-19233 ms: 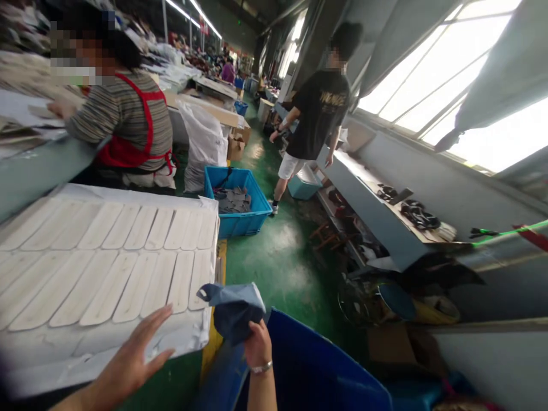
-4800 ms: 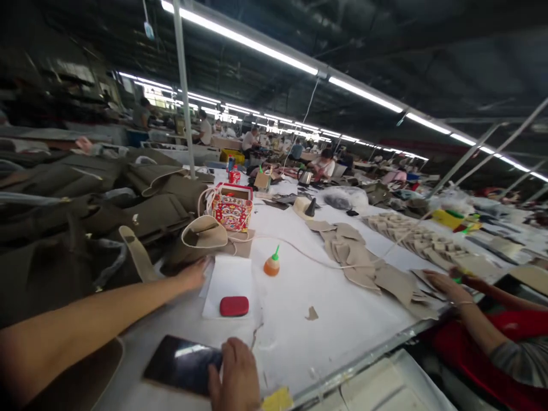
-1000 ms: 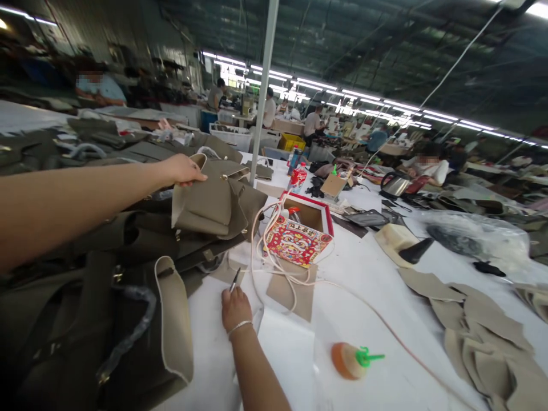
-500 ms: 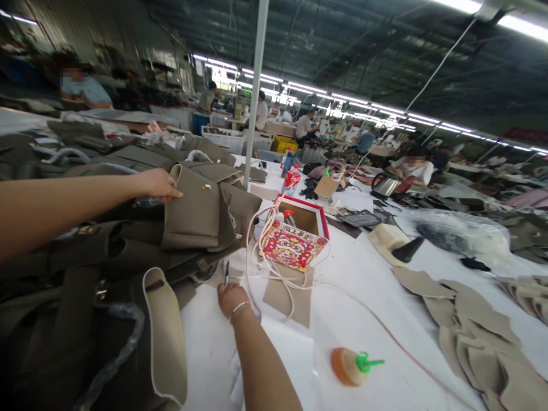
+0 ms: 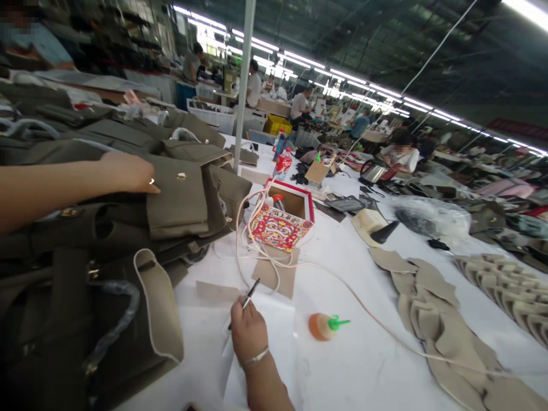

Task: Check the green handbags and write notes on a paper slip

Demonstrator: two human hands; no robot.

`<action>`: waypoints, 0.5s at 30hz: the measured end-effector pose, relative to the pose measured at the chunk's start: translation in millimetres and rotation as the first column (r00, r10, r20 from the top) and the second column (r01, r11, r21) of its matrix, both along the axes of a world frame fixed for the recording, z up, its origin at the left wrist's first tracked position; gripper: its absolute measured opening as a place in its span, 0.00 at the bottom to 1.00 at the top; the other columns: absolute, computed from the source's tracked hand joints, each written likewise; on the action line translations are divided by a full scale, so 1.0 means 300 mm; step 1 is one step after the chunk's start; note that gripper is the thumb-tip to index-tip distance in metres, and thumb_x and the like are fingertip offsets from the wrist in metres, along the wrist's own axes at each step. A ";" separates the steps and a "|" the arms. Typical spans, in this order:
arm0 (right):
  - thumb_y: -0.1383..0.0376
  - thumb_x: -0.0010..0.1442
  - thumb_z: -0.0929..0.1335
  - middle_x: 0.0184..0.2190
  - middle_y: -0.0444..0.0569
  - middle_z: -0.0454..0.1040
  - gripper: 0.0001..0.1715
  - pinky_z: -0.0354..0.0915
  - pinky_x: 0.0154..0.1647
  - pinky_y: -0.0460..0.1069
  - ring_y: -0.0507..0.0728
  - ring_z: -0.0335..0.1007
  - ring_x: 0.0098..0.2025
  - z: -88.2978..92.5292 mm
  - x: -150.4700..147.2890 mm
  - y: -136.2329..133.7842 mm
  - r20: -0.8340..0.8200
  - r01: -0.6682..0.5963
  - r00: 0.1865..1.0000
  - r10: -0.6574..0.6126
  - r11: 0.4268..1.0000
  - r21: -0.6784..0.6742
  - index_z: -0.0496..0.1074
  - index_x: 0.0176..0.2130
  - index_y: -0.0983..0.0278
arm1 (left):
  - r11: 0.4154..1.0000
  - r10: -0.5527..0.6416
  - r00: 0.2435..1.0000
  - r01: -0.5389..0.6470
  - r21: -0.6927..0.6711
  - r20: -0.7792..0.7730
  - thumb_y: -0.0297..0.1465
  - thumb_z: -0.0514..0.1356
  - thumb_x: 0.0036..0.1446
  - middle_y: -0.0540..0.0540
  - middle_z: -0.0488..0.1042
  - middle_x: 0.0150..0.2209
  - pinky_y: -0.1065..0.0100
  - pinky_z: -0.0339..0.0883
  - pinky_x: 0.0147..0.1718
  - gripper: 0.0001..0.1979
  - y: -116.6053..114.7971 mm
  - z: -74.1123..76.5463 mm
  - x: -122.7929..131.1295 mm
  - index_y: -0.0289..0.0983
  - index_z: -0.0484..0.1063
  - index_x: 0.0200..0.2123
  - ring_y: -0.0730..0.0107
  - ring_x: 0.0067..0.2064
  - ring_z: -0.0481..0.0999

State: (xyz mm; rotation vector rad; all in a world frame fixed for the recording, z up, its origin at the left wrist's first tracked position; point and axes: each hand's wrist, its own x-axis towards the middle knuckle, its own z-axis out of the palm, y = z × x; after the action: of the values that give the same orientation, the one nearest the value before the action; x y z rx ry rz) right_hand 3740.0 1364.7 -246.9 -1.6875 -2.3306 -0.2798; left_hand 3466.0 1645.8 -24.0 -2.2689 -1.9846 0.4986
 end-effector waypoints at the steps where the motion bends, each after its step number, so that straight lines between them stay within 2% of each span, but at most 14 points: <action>1: 0.79 0.59 0.56 0.44 0.59 0.72 0.16 0.72 0.43 0.52 0.59 0.69 0.49 0.031 0.027 -0.069 -0.079 0.017 0.997 -0.010 0.995 0.095 0.65 0.42 0.68 | 0.999 -0.051 0.999 0.051 -0.005 -0.008 0.44 0.59 0.52 0.26 0.71 0.44 0.49 0.59 0.45 0.24 -0.062 0.003 0.031 0.25 0.73 0.36 0.41 0.48 0.67; 3: 0.79 0.60 0.56 0.48 0.58 0.71 0.15 0.71 0.47 0.52 0.58 0.66 0.54 0.094 0.080 -0.208 -0.222 0.080 0.975 -0.024 0.966 0.247 0.64 0.41 0.67 | 0.970 -0.198 0.978 0.205 -0.128 0.071 0.49 0.56 0.53 0.38 0.74 0.37 0.57 0.61 0.42 0.23 -0.223 -0.011 0.108 0.33 0.74 0.30 0.51 0.43 0.71; 4: 0.79 0.60 0.57 0.48 0.57 0.70 0.14 0.70 0.48 0.53 0.58 0.64 0.55 0.122 0.105 -0.277 -0.262 0.119 0.964 -0.042 0.951 0.284 0.63 0.41 0.67 | 0.910 -0.234 0.950 0.289 -0.296 0.208 0.51 0.55 0.52 0.41 0.74 0.30 0.62 0.62 0.36 0.24 -0.320 -0.030 0.154 0.36 0.74 0.27 0.57 0.35 0.72; 5: 0.79 0.59 0.58 0.49 0.57 0.70 0.13 0.70 0.49 0.54 0.58 0.63 0.56 0.149 0.127 -0.346 -0.273 0.152 0.959 -0.069 0.944 0.293 0.64 0.40 0.67 | 0.789 -0.139 0.906 0.345 -0.508 0.399 0.53 0.54 0.51 0.44 0.73 0.25 0.66 0.62 0.29 0.24 -0.426 -0.055 0.203 0.38 0.73 0.25 0.62 0.29 0.72; 6: 0.80 0.59 0.58 0.50 0.57 0.69 0.13 0.69 0.50 0.54 0.58 0.62 0.57 0.172 0.147 -0.413 -0.271 0.183 0.957 -0.102 0.938 0.293 0.64 0.40 0.67 | 0.619 0.002 0.855 0.406 -0.673 0.518 0.56 0.53 0.50 0.46 0.72 0.23 0.67 0.60 0.25 0.25 -0.535 -0.087 0.253 0.39 0.73 0.25 0.65 0.25 0.70; 7: 0.80 0.59 0.59 0.50 0.58 0.69 0.13 0.69 0.51 0.55 0.59 0.62 0.57 0.192 0.165 -0.477 -0.266 0.215 0.954 -0.136 0.931 0.294 0.64 0.40 0.67 | 0.419 0.120 0.818 0.472 -0.776 0.562 0.57 0.54 0.48 0.47 0.72 0.22 0.68 0.59 0.21 0.25 -0.645 -0.122 0.305 0.42 0.74 0.27 0.67 0.22 0.68; 8: 0.80 0.59 0.60 0.50 0.58 0.69 0.12 0.69 0.51 0.55 0.59 0.62 0.57 0.209 0.182 -0.540 -0.261 0.247 0.950 -0.170 0.922 0.299 0.64 0.40 0.67 | 0.331 0.203 0.785 0.507 -0.796 0.585 0.58 0.54 0.47 0.49 0.72 0.22 0.69 0.57 0.19 0.25 -0.750 -0.159 0.358 0.43 0.74 0.28 0.68 0.20 0.67; 10: 0.79 0.59 0.60 0.50 0.58 0.70 0.12 0.69 0.50 0.55 0.59 0.62 0.57 0.234 0.215 -0.657 -0.248 0.311 0.939 -0.240 0.898 0.310 0.64 0.40 0.67 | 0.265 0.337 0.719 0.547 -0.794 0.607 0.57 0.56 0.46 0.47 0.73 0.25 0.70 0.55 0.18 0.25 -0.931 -0.231 0.467 0.40 0.74 0.27 0.72 0.20 0.65; 11: 0.79 0.59 0.60 0.50 0.57 0.70 0.12 0.69 0.50 0.55 0.59 0.62 0.57 0.240 0.232 -0.713 -0.239 0.343 0.931 -0.276 0.884 0.317 0.64 0.40 0.67 | 0.245 0.438 0.655 0.572 -0.783 0.616 0.55 0.58 0.46 0.47 0.73 0.29 0.72 0.56 0.18 0.24 -1.002 -0.263 0.522 0.40 0.74 0.29 0.74 0.22 0.65; 13: 0.79 0.60 0.59 0.49 0.57 0.71 0.12 0.69 0.50 0.55 0.59 0.63 0.56 0.238 0.267 -0.820 -0.219 0.397 0.915 -0.340 0.859 0.323 0.64 0.40 0.67 | 0.257 0.534 0.552 0.615 -0.745 0.640 0.46 0.62 0.45 0.49 0.71 0.27 0.74 0.56 0.20 0.18 -1.104 -0.317 0.632 0.38 0.74 0.32 0.77 0.23 0.63; 15: 0.79 0.60 0.59 0.48 0.56 0.71 0.13 0.69 0.50 0.55 0.59 0.63 0.56 0.214 0.299 -0.920 -0.211 0.429 0.901 -0.379 0.849 0.307 0.64 0.40 0.66 | 0.298 0.533 0.528 0.614 -0.731 0.661 0.37 0.61 0.44 0.51 0.68 0.21 0.73 0.55 0.20 0.13 -1.164 -0.362 0.734 0.36 0.74 0.33 0.77 0.20 0.61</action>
State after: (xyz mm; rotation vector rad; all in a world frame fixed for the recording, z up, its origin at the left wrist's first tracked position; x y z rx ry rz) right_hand 3829.7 1088.6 -182.7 -1.9208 -1.6787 -0.5903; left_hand 3686.3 1296.5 -132.6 -4.1263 -2.1852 0.8756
